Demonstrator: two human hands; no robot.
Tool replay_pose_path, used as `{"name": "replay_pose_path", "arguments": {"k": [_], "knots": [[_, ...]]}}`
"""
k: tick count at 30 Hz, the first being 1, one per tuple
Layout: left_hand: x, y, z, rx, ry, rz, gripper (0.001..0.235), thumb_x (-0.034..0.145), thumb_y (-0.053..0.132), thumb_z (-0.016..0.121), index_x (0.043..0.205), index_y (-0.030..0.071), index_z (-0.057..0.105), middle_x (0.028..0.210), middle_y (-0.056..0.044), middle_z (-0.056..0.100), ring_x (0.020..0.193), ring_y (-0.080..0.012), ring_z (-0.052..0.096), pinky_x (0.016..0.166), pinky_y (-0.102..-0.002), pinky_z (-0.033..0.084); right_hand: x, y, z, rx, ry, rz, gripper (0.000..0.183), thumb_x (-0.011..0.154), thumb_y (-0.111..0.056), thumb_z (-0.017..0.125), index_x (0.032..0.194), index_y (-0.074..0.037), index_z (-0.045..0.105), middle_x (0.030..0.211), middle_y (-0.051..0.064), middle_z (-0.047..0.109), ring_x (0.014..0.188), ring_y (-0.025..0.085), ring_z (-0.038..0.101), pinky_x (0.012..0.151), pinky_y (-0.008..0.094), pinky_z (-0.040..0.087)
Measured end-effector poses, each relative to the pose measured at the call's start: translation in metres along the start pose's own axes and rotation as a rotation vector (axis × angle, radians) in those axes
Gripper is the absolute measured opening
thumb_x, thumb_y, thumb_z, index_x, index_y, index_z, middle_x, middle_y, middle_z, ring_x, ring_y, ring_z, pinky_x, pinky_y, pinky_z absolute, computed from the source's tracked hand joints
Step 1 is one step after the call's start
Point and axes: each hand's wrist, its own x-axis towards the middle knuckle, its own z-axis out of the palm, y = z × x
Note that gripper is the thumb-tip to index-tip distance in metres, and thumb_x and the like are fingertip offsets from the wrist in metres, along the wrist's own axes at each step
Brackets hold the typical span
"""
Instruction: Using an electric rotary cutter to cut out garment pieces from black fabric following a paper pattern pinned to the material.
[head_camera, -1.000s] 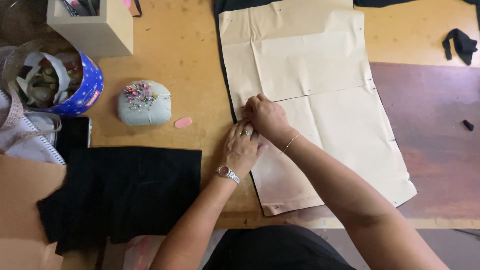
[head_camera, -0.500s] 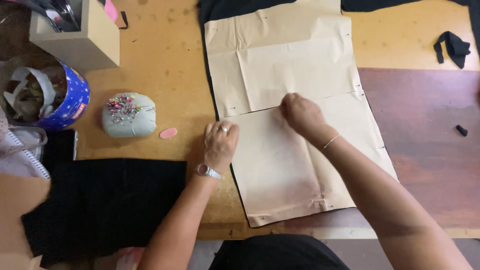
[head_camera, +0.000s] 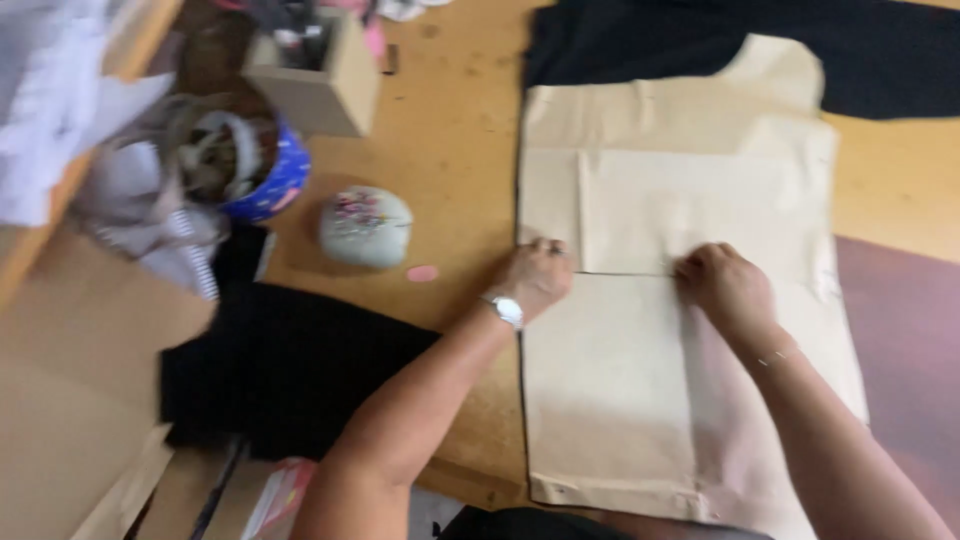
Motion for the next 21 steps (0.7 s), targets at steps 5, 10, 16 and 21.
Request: {"name": "replay_pose_path", "arguments": {"k": [5, 10, 16, 21], "knots": [[0.001, 0.005, -0.027, 0.065, -0.024, -0.049, 0.017, 0.080, -0.006, 0.049, 0.091, -0.004, 0.062, 0.084, -0.022, 0.056, 0.058, -0.0345, 0.053, 0.036, -0.046, 0.040, 0.004, 0.021, 0.020, -0.103, -0.004, -0.016, 0.036, 0.091, -0.049, 0.071, 0.114, -0.021, 0.071, 0.110, 0.002, 0.070, 0.084, 0.026, 0.075, 0.074, 0.039, 0.059], [-0.004, 0.017, -0.030, 0.099, -0.122, -0.106, 0.029, 0.077, -0.002, 0.057, 0.106, -0.004, 0.055, 0.087, -0.017, 0.057, 0.057, -0.0379, 0.052, 0.047, -0.045, 0.041, 0.006, 0.033, 0.017, -0.250, -0.014, -0.200, 0.035, 0.107, -0.045, 0.053, 0.106, -0.012, 0.065, 0.099, 0.010, 0.070, 0.073, 0.039, 0.073, 0.061, 0.051, 0.058], [-0.012, -0.023, -0.105, -0.462, -0.066, -0.494, 0.018, 0.079, -0.008, 0.057, 0.091, 0.004, 0.052, 0.082, -0.017, 0.056, 0.061, -0.0408, 0.055, 0.051, -0.054, 0.043, 0.005, -0.017, -0.049, -0.264, -0.288, 0.053, 0.023, 0.105, -0.033, 0.054, 0.097, -0.019, 0.071, 0.075, 0.004, 0.080, 0.069, 0.025, 0.074, 0.073, 0.033, 0.056], [-0.086, -0.114, -0.181, -0.401, 0.235, -0.819, 0.007, 0.099, 0.010, 0.058, 0.104, 0.012, 0.064, 0.092, -0.010, 0.071, 0.082, -0.0293, 0.068, 0.069, -0.042, 0.051, 0.001, -0.079, -0.038, -0.253, -0.057, -0.184, 0.020, 0.102, -0.030, 0.059, 0.113, -0.031, 0.076, 0.105, -0.006, 0.078, 0.082, 0.026, 0.077, 0.072, 0.039, 0.062]]}}
